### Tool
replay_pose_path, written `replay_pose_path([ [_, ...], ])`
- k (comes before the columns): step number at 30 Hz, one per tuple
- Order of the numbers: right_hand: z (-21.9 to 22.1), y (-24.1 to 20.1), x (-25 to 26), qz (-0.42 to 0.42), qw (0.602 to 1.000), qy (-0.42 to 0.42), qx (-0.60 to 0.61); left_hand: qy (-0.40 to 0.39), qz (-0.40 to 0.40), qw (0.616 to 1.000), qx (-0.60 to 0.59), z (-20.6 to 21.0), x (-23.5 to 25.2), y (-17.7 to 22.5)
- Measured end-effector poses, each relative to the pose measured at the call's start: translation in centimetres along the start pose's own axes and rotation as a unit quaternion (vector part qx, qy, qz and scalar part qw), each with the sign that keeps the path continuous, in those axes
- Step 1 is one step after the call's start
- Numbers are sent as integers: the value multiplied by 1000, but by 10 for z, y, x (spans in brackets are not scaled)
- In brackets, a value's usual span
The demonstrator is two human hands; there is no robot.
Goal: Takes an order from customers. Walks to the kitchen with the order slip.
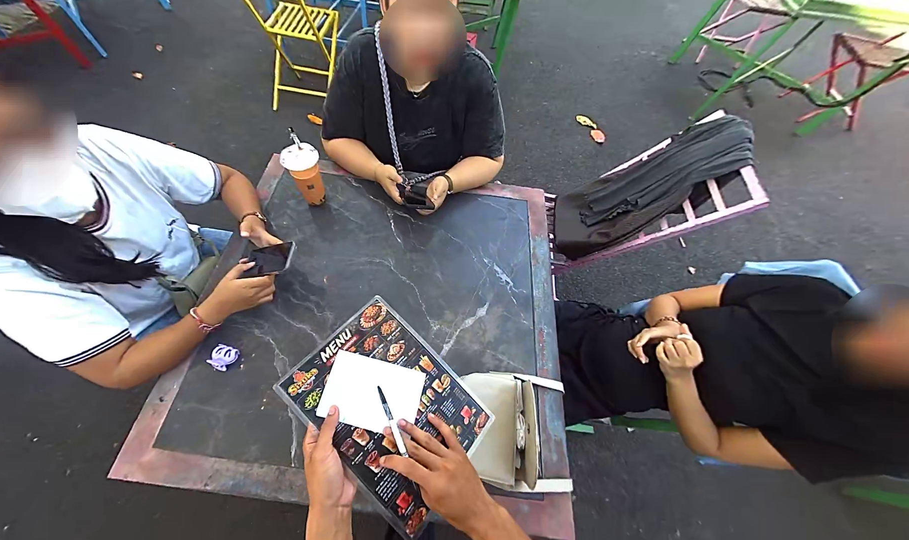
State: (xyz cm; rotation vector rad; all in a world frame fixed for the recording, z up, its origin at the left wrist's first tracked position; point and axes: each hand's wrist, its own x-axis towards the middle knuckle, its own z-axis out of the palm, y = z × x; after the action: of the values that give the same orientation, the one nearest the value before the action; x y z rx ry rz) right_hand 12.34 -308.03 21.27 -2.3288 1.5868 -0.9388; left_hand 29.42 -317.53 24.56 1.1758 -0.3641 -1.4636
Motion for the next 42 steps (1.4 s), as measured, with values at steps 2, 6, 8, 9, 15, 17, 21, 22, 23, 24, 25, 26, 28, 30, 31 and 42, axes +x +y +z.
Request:
replay_pose_path([
  [2,-2,-6,-1,3,1000,9,14,1,-3,1000,8,0,-2,3],
  [6,-32,-1,17,-13,992,125,27,-62,22,997,43,37,-3,22],
  [8,-64,-6,18,-16,979,190,71,-100,44,990,87,60,-20,33],
  [9,-82,-9,12,-13,971,216,103,-141,46,984,102,67,-33,36],
  [15,-219,-23,-83,17,853,464,238,-436,68,878,184,126,-149,3],
  [17,-260,-40,-161,37,815,518,257,-499,46,839,211,132,-215,-35],
  [21,-325,-87,-359,102,743,607,264,-583,-44,773,248,141,-368,-143],
  [22,-338,-103,-409,122,723,631,254,-599,-70,755,257,144,-410,-171],
  [23,-350,-123,-457,143,702,655,240,-617,-97,734,266,146,-454,-200],
  [24,-363,-142,-503,160,678,682,223,-638,-122,710,271,152,-499,-228],
  [25,-377,-158,-544,170,655,710,197,-666,-142,680,272,160,-542,-254],
  [26,-390,-176,-582,183,630,737,163,-695,-158,647,272,165,-586,-278],
  [28,-415,-212,-653,217,577,784,79,-747,-175,577,280,173,-671,-320],
  [30,-436,-247,-719,253,525,812,2,-790,-178,508,292,178,-751,-354],
  [31,-444,-263,-749,266,506,820,-30,-811,-175,471,300,180,-788,-371],
  [42,-489,-324,-1059,554,450,611,-342,-903,-192,175,341,131,-1159,-608],
])
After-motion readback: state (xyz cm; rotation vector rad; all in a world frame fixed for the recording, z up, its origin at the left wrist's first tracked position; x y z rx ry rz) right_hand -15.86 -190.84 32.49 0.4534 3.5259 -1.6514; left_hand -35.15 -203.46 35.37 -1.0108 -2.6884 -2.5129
